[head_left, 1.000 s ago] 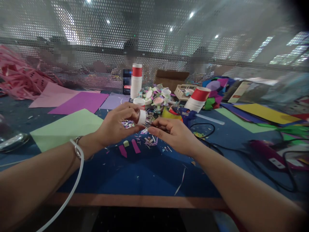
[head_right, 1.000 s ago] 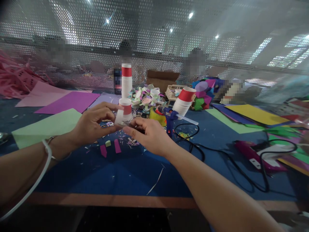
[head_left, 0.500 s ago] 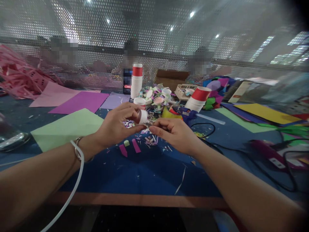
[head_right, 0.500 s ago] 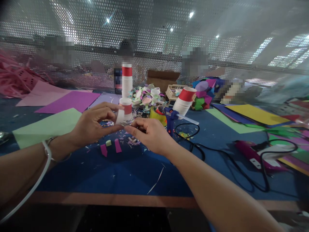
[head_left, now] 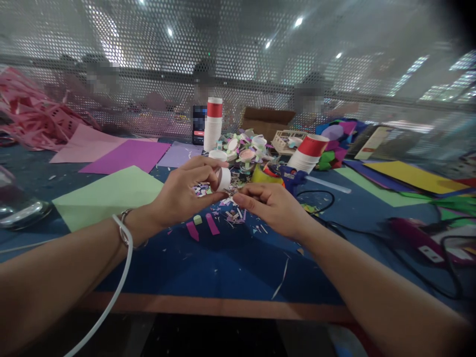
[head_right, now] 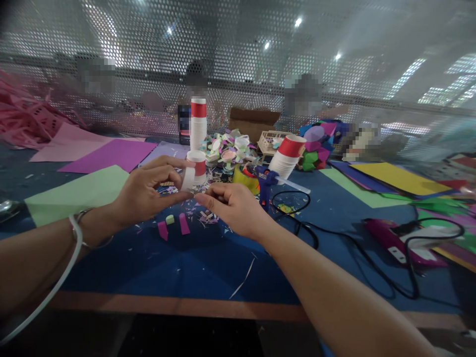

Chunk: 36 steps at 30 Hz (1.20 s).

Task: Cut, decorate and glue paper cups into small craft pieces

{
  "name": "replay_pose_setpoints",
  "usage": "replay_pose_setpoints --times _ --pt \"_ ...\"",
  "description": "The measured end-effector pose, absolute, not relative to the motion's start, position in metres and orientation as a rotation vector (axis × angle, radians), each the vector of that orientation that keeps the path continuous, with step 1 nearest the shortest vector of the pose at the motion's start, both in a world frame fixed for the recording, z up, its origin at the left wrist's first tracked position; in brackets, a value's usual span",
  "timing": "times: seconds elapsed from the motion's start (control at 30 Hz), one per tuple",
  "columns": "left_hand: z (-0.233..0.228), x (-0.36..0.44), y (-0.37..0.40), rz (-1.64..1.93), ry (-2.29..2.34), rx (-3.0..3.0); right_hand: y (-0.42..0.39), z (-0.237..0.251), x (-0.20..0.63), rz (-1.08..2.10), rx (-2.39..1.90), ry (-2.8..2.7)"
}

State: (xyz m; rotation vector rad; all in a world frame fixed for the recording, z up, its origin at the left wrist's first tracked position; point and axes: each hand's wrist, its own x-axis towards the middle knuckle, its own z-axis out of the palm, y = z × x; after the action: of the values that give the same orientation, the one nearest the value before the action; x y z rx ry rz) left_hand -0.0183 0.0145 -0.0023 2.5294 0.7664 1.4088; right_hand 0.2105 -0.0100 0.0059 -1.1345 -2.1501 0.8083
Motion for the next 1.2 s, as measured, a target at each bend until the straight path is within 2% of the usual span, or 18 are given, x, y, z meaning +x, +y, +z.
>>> replay_pose_setpoints --times 0.47,0.93,1.2 --pt "0.0016 -0.0207 0.0089 1.47 0.772 2.979 -0.0111 0.0065 0.2093 0.793 -1.14 -2.146" --pt "-0.0014 -0.0214 0.0136 1.426 0.859 2.7 -0.012 0.0121 0.2131 0.795 -1.206 -2.147" --pt "0.0001 -0.0201 0.0106 1.351 0.758 2.76 -0.0094 0.0145 0.2146 0.838 -1.213 -2.064"
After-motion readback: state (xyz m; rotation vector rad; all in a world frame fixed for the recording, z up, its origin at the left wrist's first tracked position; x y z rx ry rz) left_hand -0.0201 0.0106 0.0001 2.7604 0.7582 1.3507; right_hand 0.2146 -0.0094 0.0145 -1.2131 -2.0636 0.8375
